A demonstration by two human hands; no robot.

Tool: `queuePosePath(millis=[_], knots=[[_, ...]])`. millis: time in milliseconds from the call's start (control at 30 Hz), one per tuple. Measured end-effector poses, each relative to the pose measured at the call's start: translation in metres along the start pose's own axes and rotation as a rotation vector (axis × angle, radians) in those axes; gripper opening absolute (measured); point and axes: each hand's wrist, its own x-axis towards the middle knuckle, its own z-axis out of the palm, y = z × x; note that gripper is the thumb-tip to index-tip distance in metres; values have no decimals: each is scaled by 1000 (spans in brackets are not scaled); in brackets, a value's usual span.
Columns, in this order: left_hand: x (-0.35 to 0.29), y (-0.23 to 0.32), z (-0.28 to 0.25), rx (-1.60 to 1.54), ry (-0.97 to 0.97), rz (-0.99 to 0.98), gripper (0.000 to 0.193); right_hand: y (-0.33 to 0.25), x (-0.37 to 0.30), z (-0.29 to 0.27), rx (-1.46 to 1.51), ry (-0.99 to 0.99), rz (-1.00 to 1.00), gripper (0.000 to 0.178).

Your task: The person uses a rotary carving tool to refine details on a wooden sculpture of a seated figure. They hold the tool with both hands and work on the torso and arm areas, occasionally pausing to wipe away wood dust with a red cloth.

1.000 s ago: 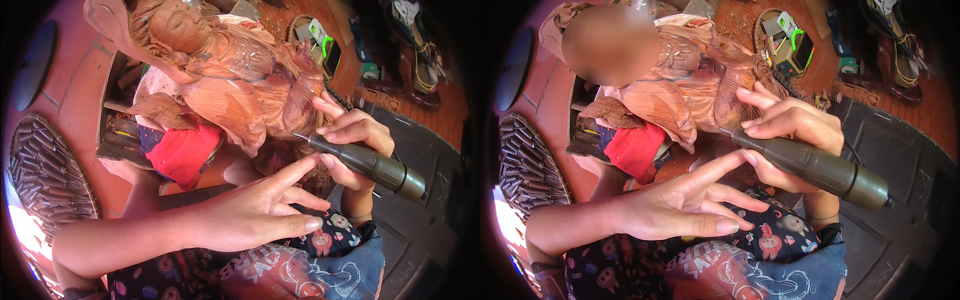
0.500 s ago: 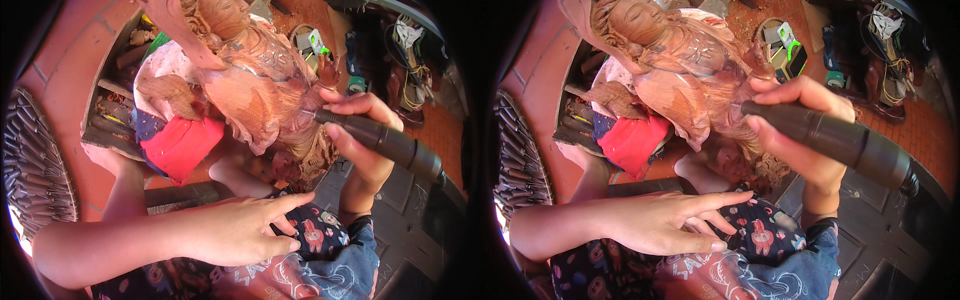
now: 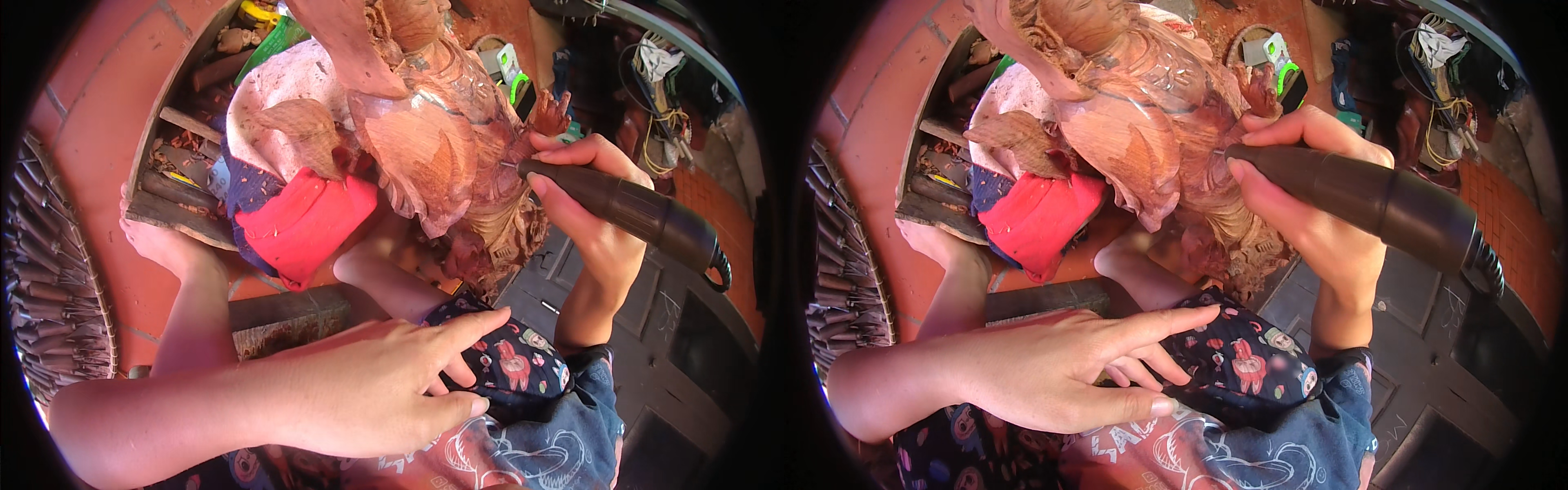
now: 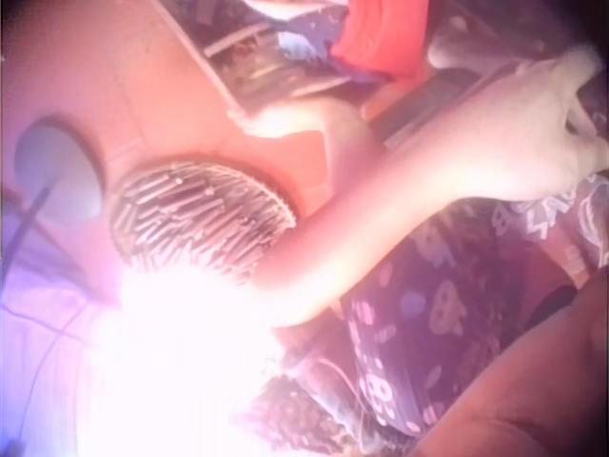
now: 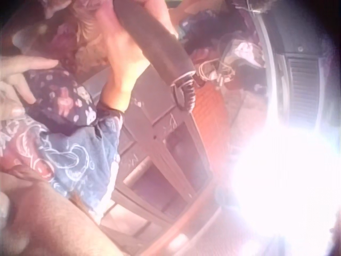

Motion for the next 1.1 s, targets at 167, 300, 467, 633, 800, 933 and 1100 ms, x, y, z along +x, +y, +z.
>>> queuePosePath(millis=[167,300,467,633,800,933,1100], knots=[[-2,0,1,-5,4,20,72,3,0,2,2,16,-36,16],[-2,-1,2,-12,9,18,72,1,-1,1,-19,-30,-23,17],[0,0,2,-8,15,28,71,1,-1,-9,84,-134,22,19],[3,-2,2,-5,19,43,72,-3,-3,-2,13,-58,65,19],[3,-2,1,9,21,52,73,9,-1,-6,27,-97,-91,18],[4,-3,1,2,24,59,74,11,-1,-6,107,-75,-61,17],[5,-3,2,-15,27,39,74,6,-5,-8,54,-127,-15,20]])
